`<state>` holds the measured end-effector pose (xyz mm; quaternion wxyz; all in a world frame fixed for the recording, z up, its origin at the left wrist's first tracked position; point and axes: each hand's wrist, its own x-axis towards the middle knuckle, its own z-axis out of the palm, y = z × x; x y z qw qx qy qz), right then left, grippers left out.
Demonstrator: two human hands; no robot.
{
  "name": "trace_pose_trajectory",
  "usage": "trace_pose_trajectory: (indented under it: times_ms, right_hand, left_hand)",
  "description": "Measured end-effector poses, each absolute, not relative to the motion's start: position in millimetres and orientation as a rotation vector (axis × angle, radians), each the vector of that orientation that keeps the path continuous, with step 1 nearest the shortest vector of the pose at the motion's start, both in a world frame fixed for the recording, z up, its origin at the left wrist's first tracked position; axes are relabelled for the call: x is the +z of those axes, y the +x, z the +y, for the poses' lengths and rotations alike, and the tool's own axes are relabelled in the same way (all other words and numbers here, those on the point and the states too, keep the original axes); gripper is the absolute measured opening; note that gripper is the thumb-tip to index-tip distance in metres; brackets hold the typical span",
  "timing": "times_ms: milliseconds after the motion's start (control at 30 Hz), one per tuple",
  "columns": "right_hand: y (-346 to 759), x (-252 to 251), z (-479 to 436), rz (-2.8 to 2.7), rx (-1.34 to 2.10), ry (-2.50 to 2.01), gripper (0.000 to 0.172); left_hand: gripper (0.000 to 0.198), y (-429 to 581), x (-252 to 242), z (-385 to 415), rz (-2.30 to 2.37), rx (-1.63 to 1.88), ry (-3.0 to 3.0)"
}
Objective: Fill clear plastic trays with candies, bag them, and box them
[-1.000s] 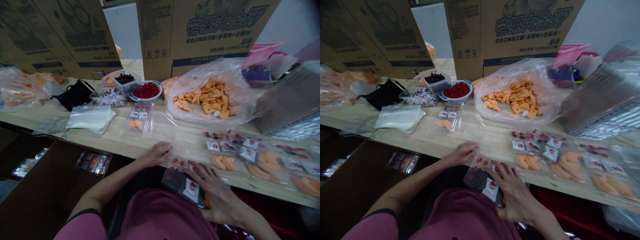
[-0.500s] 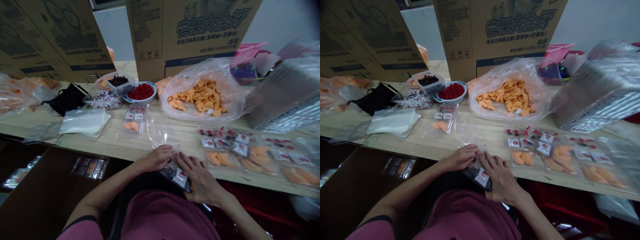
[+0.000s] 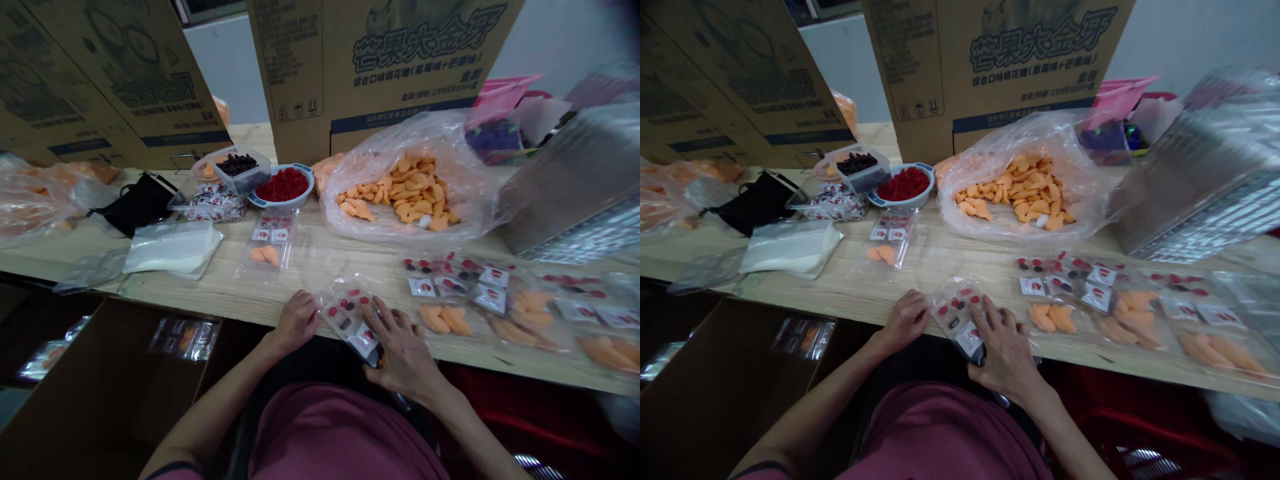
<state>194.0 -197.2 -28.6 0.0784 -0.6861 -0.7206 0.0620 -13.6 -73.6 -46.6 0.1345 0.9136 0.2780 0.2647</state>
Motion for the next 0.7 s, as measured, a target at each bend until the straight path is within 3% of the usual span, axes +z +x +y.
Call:
trace_pose_trajectory:
  times_ms: [300, 467, 700]
  right_hand:
    - [173, -32, -183, -1.97, 0.103, -2.192, 0.097]
    - [158, -35, -154, -1.892, 0.089, -2.191, 0.094]
    - [179, -37, -159, -2.008, 0.213, -1.914, 0.093]
  left_hand:
    - [0.02, 0, -46, -77, 0.722, 1.001, 2.572]
    - [0.02, 4, -44, -77, 0.631, 0.958, 2.611]
    - [0.014, 14, -32, -70, 0.844, 0.786, 2.684]
